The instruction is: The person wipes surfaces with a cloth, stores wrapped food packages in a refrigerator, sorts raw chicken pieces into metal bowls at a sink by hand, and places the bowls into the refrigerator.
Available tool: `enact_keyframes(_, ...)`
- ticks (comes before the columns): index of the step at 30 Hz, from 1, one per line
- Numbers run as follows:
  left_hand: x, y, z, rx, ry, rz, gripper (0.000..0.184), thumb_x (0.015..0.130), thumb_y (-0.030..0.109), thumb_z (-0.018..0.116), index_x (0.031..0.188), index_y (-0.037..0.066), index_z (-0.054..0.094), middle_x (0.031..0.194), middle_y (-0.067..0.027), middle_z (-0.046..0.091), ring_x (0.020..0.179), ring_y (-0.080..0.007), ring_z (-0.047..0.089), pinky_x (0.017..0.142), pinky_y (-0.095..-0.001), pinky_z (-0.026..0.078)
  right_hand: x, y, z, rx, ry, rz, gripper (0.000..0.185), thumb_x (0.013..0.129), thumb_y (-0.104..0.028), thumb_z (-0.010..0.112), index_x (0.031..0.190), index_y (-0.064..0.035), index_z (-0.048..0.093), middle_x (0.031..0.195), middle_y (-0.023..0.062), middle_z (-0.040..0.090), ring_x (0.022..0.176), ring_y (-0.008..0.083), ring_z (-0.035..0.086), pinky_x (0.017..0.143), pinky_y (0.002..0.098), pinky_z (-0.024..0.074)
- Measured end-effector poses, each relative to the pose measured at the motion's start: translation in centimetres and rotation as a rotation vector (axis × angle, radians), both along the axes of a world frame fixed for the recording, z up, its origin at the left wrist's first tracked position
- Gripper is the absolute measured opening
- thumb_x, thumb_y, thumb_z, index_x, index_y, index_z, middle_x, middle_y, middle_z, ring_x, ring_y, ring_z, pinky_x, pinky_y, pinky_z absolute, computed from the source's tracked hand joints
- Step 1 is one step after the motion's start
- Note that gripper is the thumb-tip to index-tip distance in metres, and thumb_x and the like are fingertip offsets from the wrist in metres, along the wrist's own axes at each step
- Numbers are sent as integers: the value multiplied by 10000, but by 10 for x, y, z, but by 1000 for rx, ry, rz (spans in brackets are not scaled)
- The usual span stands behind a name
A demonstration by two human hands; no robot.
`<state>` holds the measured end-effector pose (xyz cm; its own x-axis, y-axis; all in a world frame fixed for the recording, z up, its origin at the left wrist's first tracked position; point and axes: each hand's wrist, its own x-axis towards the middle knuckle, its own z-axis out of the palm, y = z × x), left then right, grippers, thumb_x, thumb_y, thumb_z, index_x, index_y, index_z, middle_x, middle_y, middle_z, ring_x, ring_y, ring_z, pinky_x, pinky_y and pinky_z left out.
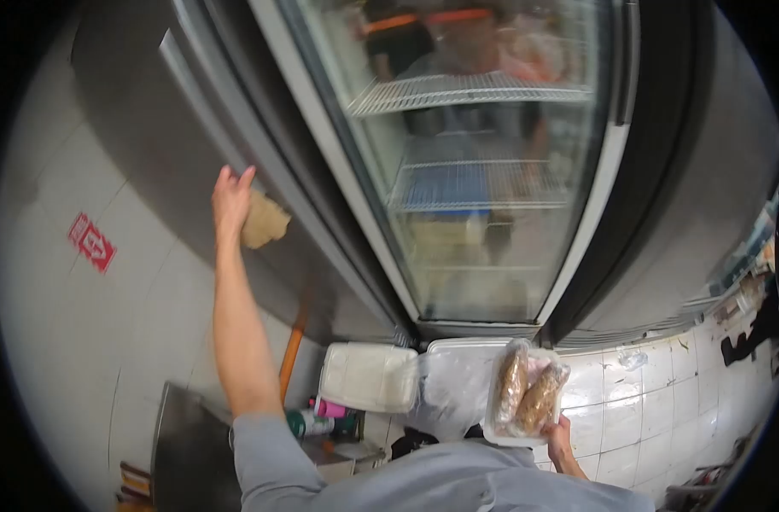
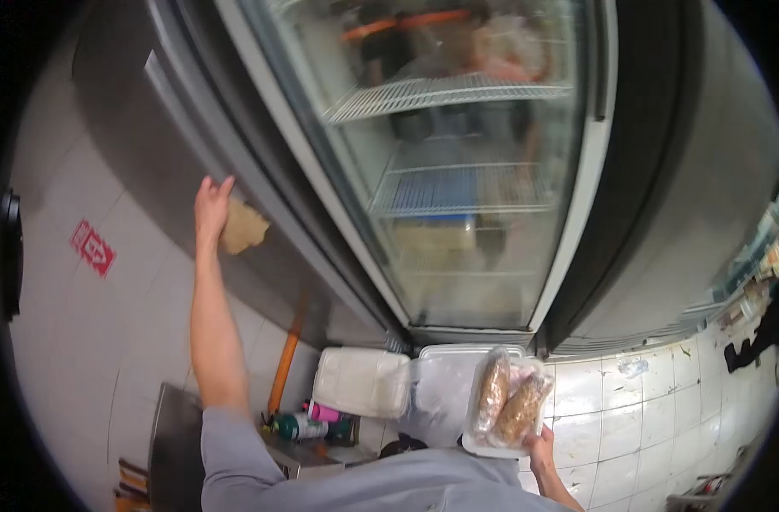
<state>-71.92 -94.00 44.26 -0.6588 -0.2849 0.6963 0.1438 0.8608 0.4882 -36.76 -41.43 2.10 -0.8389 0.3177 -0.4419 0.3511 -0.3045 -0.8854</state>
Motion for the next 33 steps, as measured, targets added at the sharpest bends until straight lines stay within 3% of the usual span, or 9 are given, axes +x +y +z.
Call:
enact_keyframes(5, -3, -6, -2, 104, -26, -104, 358, 856, 283, 663, 802, 17, 428, 657, -39, 487, 639, -136, 397, 619, -310, 393, -51, -53, 13, -37, 20, 120, 317, 674, 15, 449, 937, 12, 626, 747, 33, 612, 627, 108, 535, 570, 245, 416)
enact_keyframes(7, -7, -7, -6, 128, 54, -250, 364, 879, 257, 652, 746, 53, 382, 629, 29, 358, 600, -72, 325, 532, -267, 314, -69, -81, 8, -97, -3, 127, 331, 679, 13, 437, 952, 14, 624, 748, 42, 618, 618, 113, 543, 566, 244, 424)
enact_keyframes(11, -8, -10, -5, 180, 72, -398, 289, 887, 204, 645, 770, 46, 433, 646, 45, 407, 604, -60, 344, 540, -258, 327, -102, -138, -15, -114, -65, 145, 398, 685, 12, 431, 1036, 15, 618, 786, 65, 637, 643, 121, 568, 572, 244, 441)
enact_keyframes(12, -23, -15, -14, 198, 250, -489, 181, 882, 141, 632, 882, -19, 549, 706, -26, 595, 629, -66, 481, 574, -249, 398, -121, -161, -4, -124, -58, 149, 418, 673, 16, 437, 1050, 18, 617, 812, 73, 641, 668, 129, 576, 587, 247, 447)
enact_keyframes(27, -12, -29, -10, 273, 80, -472, 235, 825, 181, 684, 750, 3, 551, 603, -34, 559, 540, -87, 424, 519, -277, 364, -131, -254, 34, -82, -12, 332, 443, 654, 34, 428, 1053, 39, 620, 889, 82, 642, 770, 161, 582, 683, 280, 469)
enact_keyframes(28, 3, -34, -9, 247, -29, -365, 214, 832, 183, 678, 866, -6, 585, 691, -61, 617, 629, -102, 525, 607, -264, 424, -114, -242, 26, -52, -42, 273, 430, 660, 35, 424, 1040, 34, 624, 876, 80, 641, 748, 153, 579, 668, 275, 467)
enact_keyframes(30, 50, -43, -30, 552, 267, -410, 296, 852, 200, 660, 1031, -19, 575, 790, -91, 654, 776, -146, 610, 764, -246, 454, -112, -228, 2, -19, -47, 237, 406, 669, 36, 420, 1016, 25, 631, 852, 74, 636, 705, 140, 572, 635, 266, 463)
enact_keyframes(31, 86, -87, -53, 496, 244, -327, 370, 877, 153, 609, 1167, -55, 512, 1018, -154, 649, 961, -221, 618, 919, -289, 430, -89, -213, -3, 11, -90, 262, 394, 673, 36, 420, 1004, 20, 634, 841, 71, 633, 684, 134, 568, 617, 262, 462)
enact_keyframes(33, 168, -168, -86, 272, 332, -118, 415, 913, 188, 504, 1244, -61, 470, 1194, -179, 538, 1096, -258, 523, 983, -347, 378, -83, -198, 24, -77, -128, 286, 384, 668, 16, 434, 997, 18, 633, 795, 74, 630, 666, 153, 582, 599, 272, 473)
